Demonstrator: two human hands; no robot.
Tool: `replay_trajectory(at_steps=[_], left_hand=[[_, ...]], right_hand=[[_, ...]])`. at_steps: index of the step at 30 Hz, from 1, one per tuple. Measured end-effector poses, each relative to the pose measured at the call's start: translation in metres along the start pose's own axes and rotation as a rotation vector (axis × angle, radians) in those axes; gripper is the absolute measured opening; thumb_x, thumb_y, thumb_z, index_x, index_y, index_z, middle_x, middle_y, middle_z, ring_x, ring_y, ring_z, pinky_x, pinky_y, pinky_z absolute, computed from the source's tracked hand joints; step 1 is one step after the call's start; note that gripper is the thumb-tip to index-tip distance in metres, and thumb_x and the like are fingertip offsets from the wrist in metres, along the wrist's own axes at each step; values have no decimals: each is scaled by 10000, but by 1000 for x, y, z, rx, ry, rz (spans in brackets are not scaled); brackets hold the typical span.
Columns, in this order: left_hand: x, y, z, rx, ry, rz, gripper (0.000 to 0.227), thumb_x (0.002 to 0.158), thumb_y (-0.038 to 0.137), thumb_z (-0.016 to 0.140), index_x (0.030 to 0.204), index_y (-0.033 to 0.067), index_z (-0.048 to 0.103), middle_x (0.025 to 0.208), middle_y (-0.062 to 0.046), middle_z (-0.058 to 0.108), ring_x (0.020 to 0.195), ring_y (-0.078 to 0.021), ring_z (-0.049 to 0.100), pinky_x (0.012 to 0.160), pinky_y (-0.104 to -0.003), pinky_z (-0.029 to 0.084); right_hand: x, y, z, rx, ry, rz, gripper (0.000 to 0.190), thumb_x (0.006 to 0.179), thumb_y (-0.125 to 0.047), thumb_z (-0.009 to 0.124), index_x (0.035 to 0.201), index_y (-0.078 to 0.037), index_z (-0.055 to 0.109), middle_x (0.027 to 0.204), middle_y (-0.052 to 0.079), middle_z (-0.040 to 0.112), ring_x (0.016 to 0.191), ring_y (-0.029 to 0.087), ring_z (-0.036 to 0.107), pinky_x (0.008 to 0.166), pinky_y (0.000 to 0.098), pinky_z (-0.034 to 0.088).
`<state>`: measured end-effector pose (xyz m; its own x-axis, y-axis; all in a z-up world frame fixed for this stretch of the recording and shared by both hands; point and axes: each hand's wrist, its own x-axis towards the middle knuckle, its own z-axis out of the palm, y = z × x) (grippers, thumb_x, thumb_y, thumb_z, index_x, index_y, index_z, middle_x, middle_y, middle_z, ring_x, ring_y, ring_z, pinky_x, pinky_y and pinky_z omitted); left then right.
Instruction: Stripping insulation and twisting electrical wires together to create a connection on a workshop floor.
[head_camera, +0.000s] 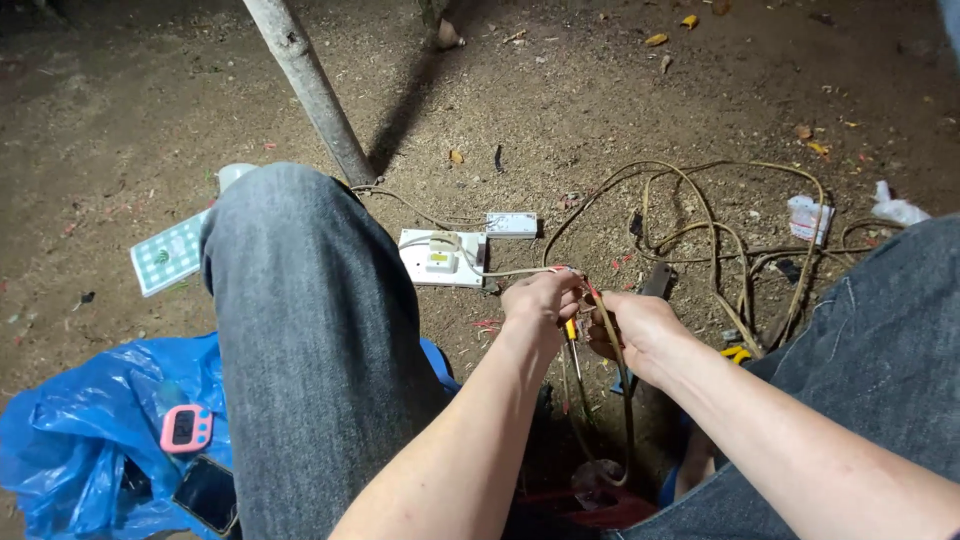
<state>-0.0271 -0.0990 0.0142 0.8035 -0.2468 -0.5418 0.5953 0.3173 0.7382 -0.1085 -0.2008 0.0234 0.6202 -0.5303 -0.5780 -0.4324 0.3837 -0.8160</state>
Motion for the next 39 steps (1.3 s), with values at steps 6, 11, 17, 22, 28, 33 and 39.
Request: replay_trajectory(at_steps=[6,11,17,22,28,33,39], left_hand=[[-16,1,16,-1,45,19,159,722,-64,793,828,-28,679,594,-55,544,473,-105,598,537,-247,547],[-19,3,16,104,16,50,224,698,-23,868,822,-16,682,665,-86,632,572,-168,710,608,-257,588],[-9,1,14,100,3,23,217,730,-16,859,857,-25,684,677,-71,645,582,-152,718,623,-239,603],[119,-68,-11,-9,-43,-90,422,793,37,841,1148,-49,629,886,-157,776,795,-243,806,818,-370,619],[8,6,-21,-33,-43,-102,414,712,50,875,1098,50,724,869,-82,768,755,-178,786,836,-342,614],[-8,12,-28,-39,-44,-39,370,749,56,888,1072,4,715,873,-102,756,764,-186,778,825,-323,600],[-14,16,-33,10,-40,-16,434,757,13,882,1132,-74,683,899,-148,741,786,-233,787,814,-358,618]], right_hand=[[-8,-5,-7,-18,36,11,296,1014,-196,612,1209,25,640,910,165,711,768,341,756,696,551,642],[-16,-14,-14,-68,55,57,318,1035,-262,596,1229,-11,618,918,78,667,804,246,722,727,438,639],[-10,-13,-10,-56,59,59,304,1034,-252,597,1186,11,614,852,80,646,715,241,717,658,424,631],[-8,-13,-1,-7,44,75,252,1011,-209,635,1147,1,607,797,95,671,613,193,682,572,375,618],[-20,-13,17,-27,-13,81,237,1030,-233,587,1139,-26,622,778,47,652,584,146,640,570,340,586],[-27,-15,26,-55,-67,75,221,1029,-235,591,1129,-41,620,775,42,648,582,138,635,581,319,579],[-24,-10,18,-44,-67,90,213,1015,-232,611,1118,-48,636,776,59,675,594,158,660,605,350,592]])
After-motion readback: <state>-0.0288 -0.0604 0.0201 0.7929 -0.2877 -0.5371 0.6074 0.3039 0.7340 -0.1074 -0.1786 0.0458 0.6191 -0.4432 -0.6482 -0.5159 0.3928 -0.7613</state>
